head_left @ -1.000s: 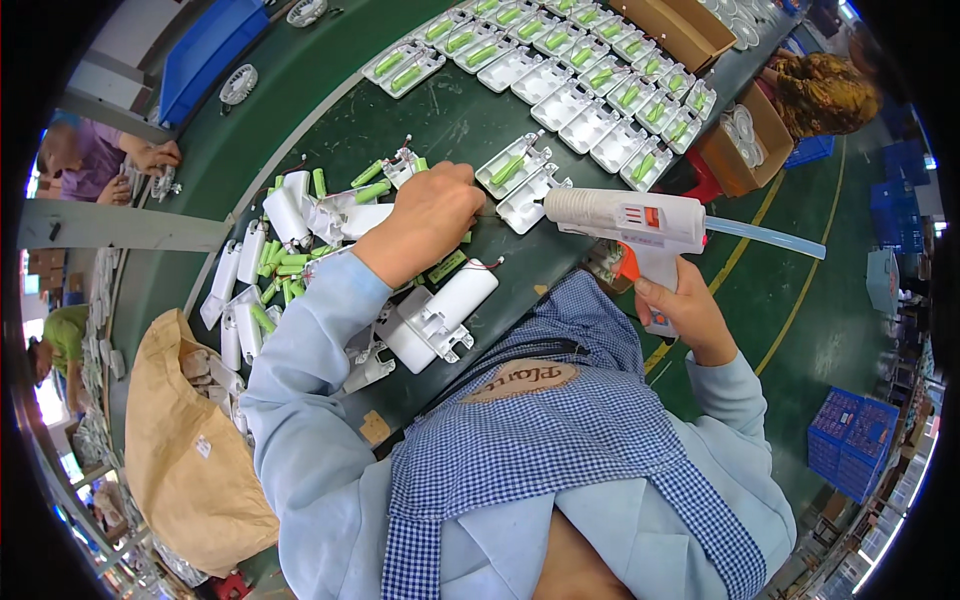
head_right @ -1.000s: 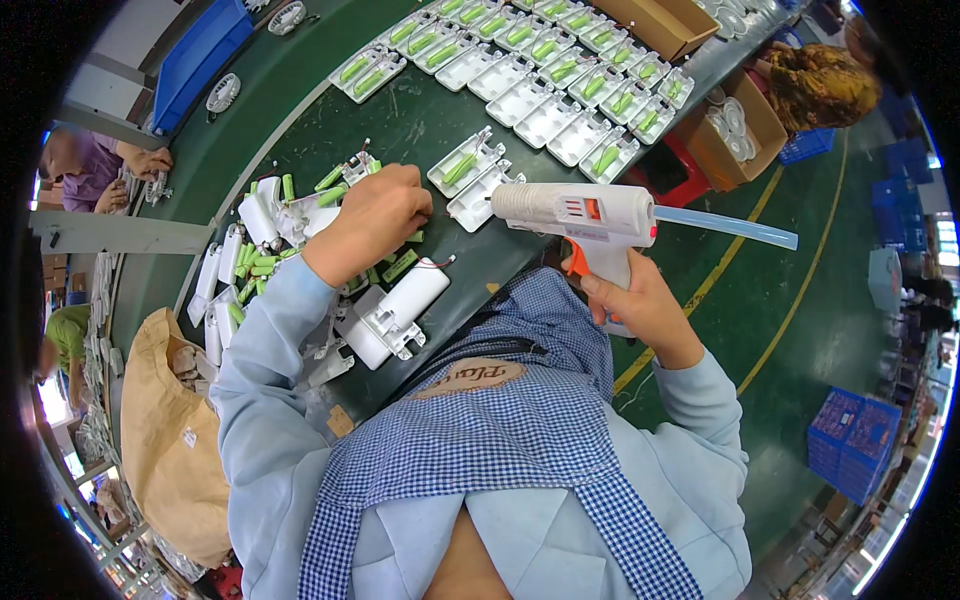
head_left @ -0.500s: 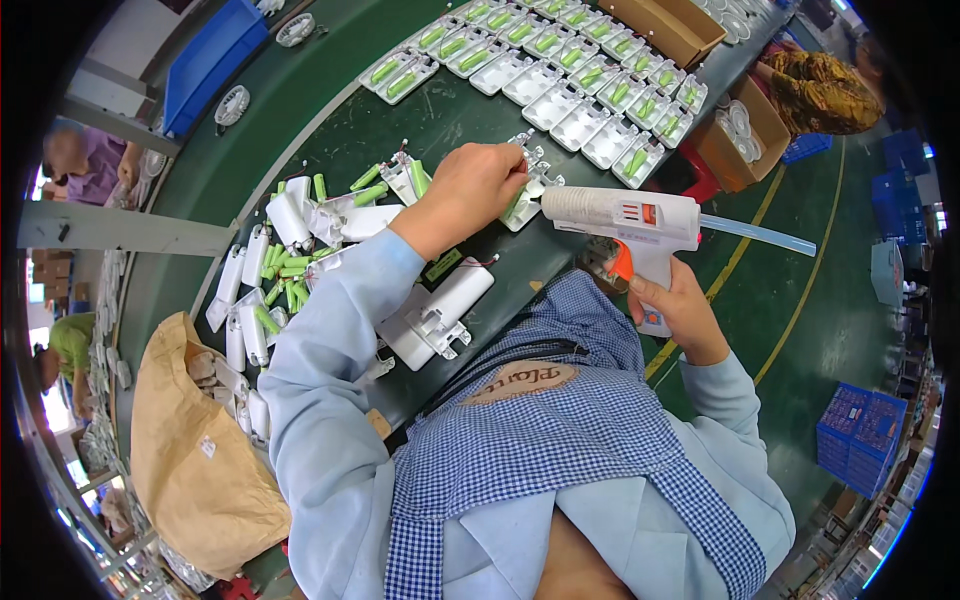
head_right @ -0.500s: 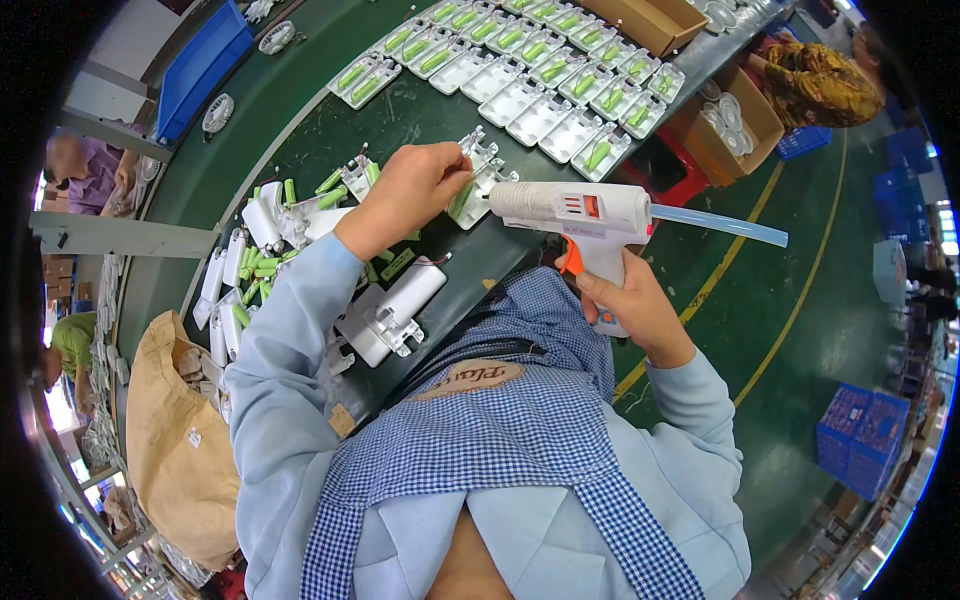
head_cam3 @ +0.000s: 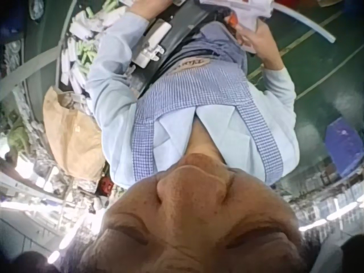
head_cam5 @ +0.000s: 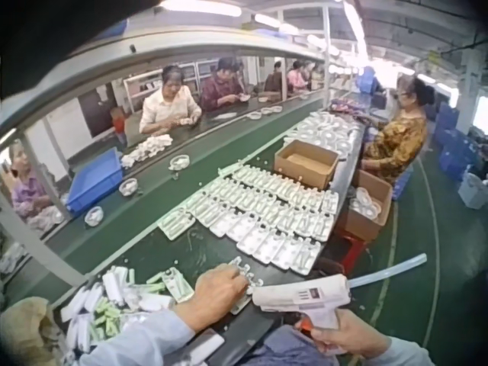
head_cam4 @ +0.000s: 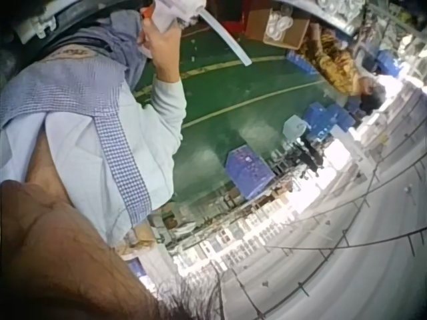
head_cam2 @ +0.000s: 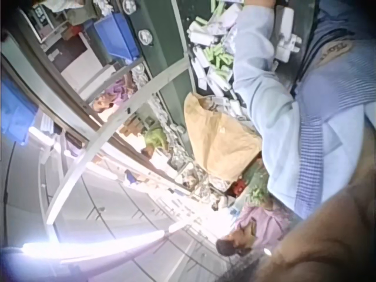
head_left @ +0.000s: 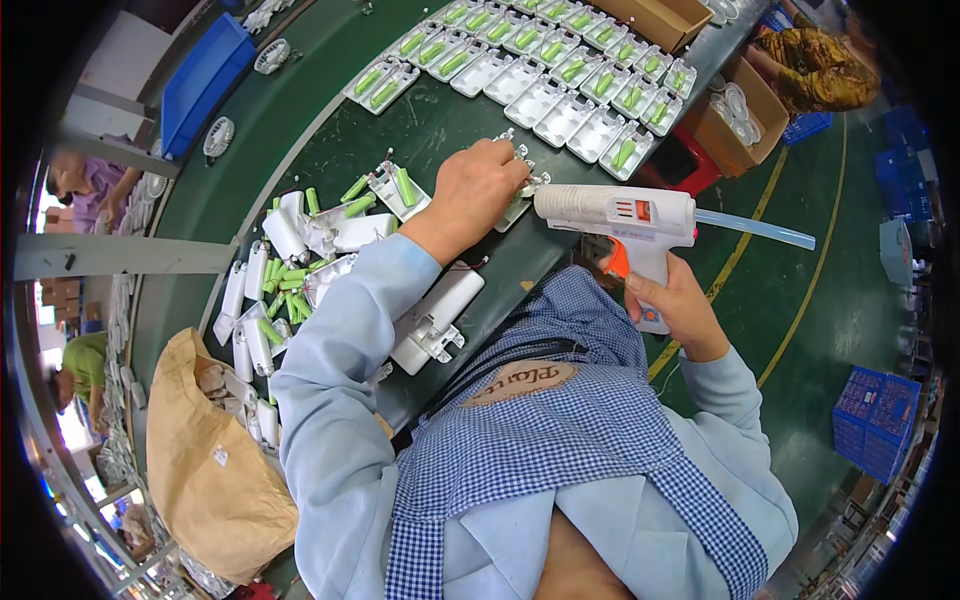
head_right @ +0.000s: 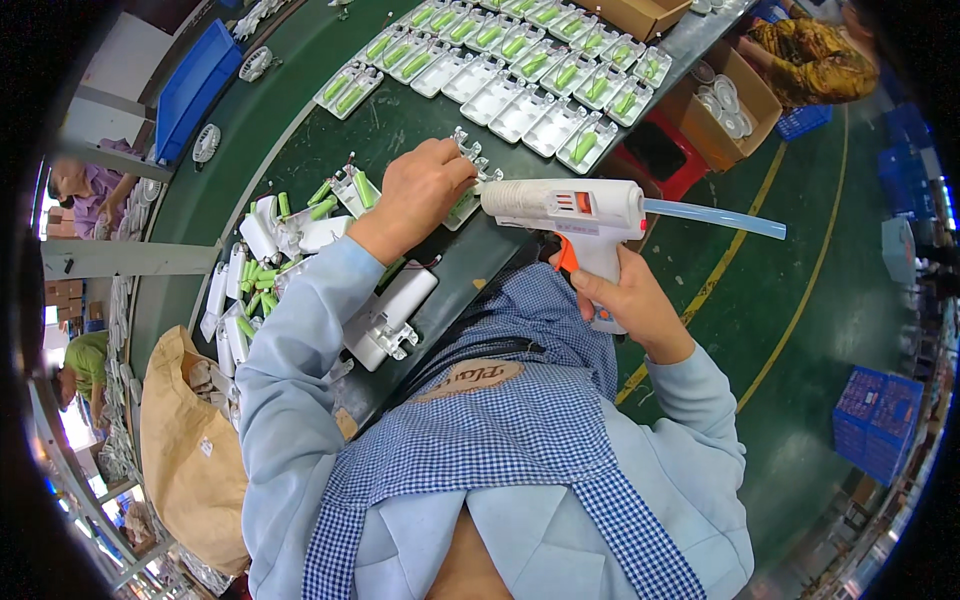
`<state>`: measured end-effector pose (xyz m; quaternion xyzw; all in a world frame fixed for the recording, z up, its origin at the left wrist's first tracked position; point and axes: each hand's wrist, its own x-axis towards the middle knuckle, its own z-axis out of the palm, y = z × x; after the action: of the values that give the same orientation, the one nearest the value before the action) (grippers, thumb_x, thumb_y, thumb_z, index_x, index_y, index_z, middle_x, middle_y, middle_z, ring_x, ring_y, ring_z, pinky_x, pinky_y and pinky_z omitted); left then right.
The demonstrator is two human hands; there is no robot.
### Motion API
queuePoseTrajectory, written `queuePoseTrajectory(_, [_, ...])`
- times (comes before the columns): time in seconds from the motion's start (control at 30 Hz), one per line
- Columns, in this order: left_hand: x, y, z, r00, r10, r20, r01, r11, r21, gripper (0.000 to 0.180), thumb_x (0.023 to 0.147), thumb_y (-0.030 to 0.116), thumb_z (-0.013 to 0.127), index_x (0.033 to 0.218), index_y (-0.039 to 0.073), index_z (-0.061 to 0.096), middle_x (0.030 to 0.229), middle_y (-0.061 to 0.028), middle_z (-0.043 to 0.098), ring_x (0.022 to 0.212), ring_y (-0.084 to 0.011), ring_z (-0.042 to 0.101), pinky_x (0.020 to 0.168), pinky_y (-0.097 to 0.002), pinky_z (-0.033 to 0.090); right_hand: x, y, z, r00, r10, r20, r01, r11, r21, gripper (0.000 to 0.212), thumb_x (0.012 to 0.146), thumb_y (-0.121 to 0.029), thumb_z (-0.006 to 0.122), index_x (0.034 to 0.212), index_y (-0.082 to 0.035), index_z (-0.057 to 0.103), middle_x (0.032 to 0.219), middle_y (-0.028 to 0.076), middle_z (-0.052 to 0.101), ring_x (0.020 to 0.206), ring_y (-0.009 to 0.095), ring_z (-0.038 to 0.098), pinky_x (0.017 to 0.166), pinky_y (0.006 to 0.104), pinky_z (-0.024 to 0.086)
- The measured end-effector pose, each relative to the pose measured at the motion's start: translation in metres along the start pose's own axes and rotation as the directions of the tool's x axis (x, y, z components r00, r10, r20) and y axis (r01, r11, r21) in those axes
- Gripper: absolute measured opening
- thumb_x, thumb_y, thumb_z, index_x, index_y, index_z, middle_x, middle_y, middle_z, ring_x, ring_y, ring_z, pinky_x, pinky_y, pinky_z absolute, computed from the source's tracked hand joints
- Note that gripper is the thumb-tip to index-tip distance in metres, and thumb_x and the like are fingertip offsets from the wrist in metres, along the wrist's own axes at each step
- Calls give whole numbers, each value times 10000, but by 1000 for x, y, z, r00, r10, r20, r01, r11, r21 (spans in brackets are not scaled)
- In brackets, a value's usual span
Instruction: Assembling electronic components by gluing lithium-ion batteries into plastic casings.
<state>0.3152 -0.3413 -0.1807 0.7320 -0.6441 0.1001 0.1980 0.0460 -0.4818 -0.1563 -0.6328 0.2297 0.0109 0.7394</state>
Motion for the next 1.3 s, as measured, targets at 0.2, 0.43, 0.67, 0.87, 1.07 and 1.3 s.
queuePoseTrajectory(0.2, [-1, -1, -2, 1000, -17, -4, 17, 1000, 20, 126, 732, 146, 730, 835, 111, 666, 821, -40, 580, 811, -235, 599, 653, -360, 507, 2, -3, 6, 1000, -8, -22, 8, 1000, -9, 419, 891, -248, 656, 1193, 21, 548, 936, 65, 616, 593, 100, 556, 531, 241, 440])
queuePoseTrajectory(0.43, [-14, -3, -45, 976, -206, -68, 200, 976, -85, 92, 794, 155, 704, 864, 101, 679, 810, -54, 598, 789, -259, 611, 654, -368, 495, 10, -6, 9, 998, -53, -33, 53, 998, 16, 392, 898, -292, 657, 1143, -5, 550, 702, 17, 578, 557, 82, 539, 503, 221, 388])
queuePoseTrajectory(0.67, [-43, -5, -46, 979, -160, 125, 174, 979, -109, 53, 792, 127, 672, 832, 93, 677, 847, -54, 600, 842, -260, 610, 684, -387, 507, 15, -4, 10, 998, -41, -46, 40, 999, -8, 374, 903, -288, 659, 1105, 4, 543, 680, 20, 566, 546, 80, 528, 500, 222, 388])
queuePoseTrajectory(0.87, [-48, -6, -36, 994, -10, 113, 22, 994, -110, 94, 770, 77, 629, 854, 63, 666, 917, -76, 603, 869, -261, 601, 703, -379, 510, 6, -6, 9, 996, -26, -83, 24, 1000, -19, 369, 901, -282, 663, 1093, 8, 540, 690, 26, 566, 540, 91, 527, 496, 233, 395])
queuePoseTrajectory(1.07, [-49, -8, -30, 991, 12, 134, 4, 993, -117, 93, 772, 74, 619, 855, 54, 657, 917, -83, 599, 870, -263, 601, 709, -375, 513, 4, -4, 9, 998, -18, -67, 15, 999, -43, 333, 901, -260, 657, 1060, 11, 547, 707, 36, 569, 543, 97, 529, 496, 233, 401])
queuePoseTrajectory(1.3, [-47, -12, -28, 976, -7, 216, 34, 992, -123, 126, 763, 57, 679, 885, 70, 647, 978, -59, 607, 930, -265, 604, 745, -368, 523, 5, -9, 13, 997, -52, -48, 52, 999, 2, 384, 889, -258, 667, 1133, 22, 570, 782, 39, 588, 571, 96, 547, 501, 231, 408])
